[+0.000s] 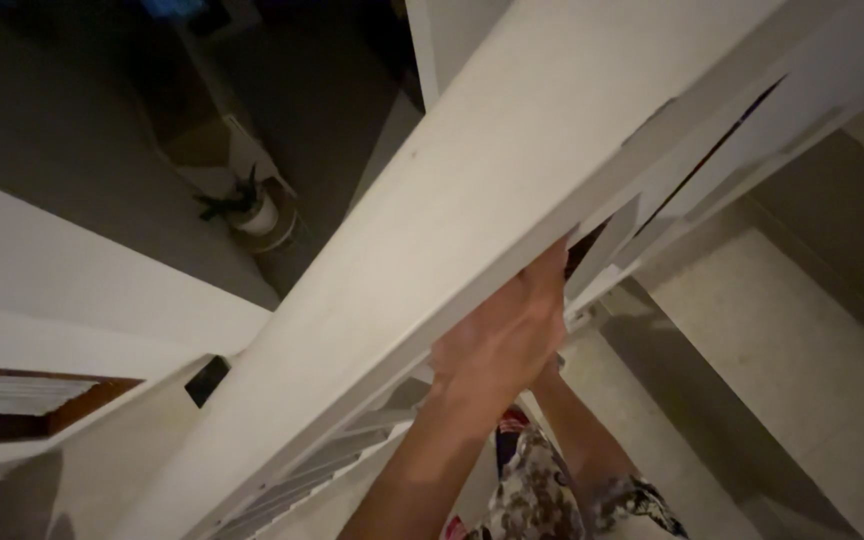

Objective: Cleaning the railing and balusters of a staircase with a cloth.

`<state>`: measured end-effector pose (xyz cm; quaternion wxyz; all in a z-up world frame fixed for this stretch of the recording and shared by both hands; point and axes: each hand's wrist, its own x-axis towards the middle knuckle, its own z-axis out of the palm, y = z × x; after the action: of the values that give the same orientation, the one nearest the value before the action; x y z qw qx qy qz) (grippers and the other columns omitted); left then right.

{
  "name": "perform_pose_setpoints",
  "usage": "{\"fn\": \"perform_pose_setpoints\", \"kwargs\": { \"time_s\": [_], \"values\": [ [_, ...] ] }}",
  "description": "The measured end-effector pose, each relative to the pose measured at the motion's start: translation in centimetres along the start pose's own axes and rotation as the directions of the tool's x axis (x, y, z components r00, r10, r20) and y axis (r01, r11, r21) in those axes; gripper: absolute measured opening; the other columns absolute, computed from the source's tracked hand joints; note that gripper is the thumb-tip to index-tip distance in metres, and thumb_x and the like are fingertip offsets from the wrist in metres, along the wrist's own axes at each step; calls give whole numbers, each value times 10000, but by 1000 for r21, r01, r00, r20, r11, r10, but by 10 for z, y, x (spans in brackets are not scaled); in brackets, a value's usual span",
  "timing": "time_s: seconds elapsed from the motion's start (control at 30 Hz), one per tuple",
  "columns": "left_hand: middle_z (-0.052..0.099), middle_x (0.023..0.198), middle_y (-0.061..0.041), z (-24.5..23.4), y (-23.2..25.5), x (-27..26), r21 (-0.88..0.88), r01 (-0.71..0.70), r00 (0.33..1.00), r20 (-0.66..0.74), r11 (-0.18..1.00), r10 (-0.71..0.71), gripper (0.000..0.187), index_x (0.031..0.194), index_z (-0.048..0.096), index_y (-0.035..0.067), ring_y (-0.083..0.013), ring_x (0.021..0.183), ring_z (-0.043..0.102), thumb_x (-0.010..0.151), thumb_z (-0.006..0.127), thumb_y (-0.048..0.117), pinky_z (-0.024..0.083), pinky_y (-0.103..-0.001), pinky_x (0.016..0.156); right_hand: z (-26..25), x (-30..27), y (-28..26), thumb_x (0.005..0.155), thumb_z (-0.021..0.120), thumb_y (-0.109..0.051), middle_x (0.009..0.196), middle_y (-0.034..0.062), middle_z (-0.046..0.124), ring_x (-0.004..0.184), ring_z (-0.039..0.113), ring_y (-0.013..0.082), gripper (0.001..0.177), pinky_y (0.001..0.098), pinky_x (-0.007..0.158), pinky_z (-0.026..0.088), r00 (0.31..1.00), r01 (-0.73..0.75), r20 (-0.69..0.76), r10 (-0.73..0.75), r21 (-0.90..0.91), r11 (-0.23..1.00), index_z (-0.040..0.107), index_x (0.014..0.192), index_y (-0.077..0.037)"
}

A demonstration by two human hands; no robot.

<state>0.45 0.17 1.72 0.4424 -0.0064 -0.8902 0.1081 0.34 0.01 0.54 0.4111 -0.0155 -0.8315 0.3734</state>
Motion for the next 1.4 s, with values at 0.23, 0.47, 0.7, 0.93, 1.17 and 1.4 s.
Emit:
{"fn": "perform_pose_setpoints", "kwargs": {
  "time_s": [0.23,0.47,0.7,0.93,1.17,1.4],
  "values": [
    [706,1108,-168,2,0,-1,-62,52,997,-47,997,-55,317,1319,703,107,-264,911,677,1023,630,191,574,-384,792,2,-5,13,984,661,-199,1252,197,709,1036,766,354,290,373,812,613,977,-174,144,157,119,977,711,1227,-48],
    [699,1035,-188,3,3,-3,-255,70,998,13,964,-69,275,1264,766,65,-261,816,668,1023,672,157,540,-398,661,36,-90,120,946,640,-165,1198,191,736,1008,774,346,304,378,816,617,913,-269,347,213,119,956,718,1216,-49],
    [713,972,-208,14,3,-16,-494,264,872,490,828,14,383,1416,670,6,-254,668,667,1058,647,139,510,-423,495,78,-199,254,908,619,-130,1144,184,762,979,782,337,325,384,820,620,792,-384,551,262,117,916,724,1205,-51],
    [707,1032,-199,10,2,-15,-287,61,998,51,956,-48,317,1283,730,39,-287,806,659,989,699,153,536,-441,651,82,-250,358,869,599,-94,1091,178,789,951,789,328,353,390,824,624,640,-480,710,293,72,874,731,1194,-53],
    [701,1078,-208,1,2,-4,-242,53,999,0,969,-54,287,1245,724,60,-326,895,679,986,675,175,567,-434,726,87,-262,480,907,574,-75,1163,157,748,1032,733,293,380,377,903,581,626,-673,653,425,177,718,681,1271,-72],
    [640,801,-63,15,6,-18,-225,74,993,103,972,-52,314,1273,766,75,-174,590,564,1032,702,265,448,-379,476,200,-271,528,989,475,-209,1388,112,640,1232,623,225,484,325,1098,473,531,-825,724,441,561,73,558,1423,-10]
  ]
}}
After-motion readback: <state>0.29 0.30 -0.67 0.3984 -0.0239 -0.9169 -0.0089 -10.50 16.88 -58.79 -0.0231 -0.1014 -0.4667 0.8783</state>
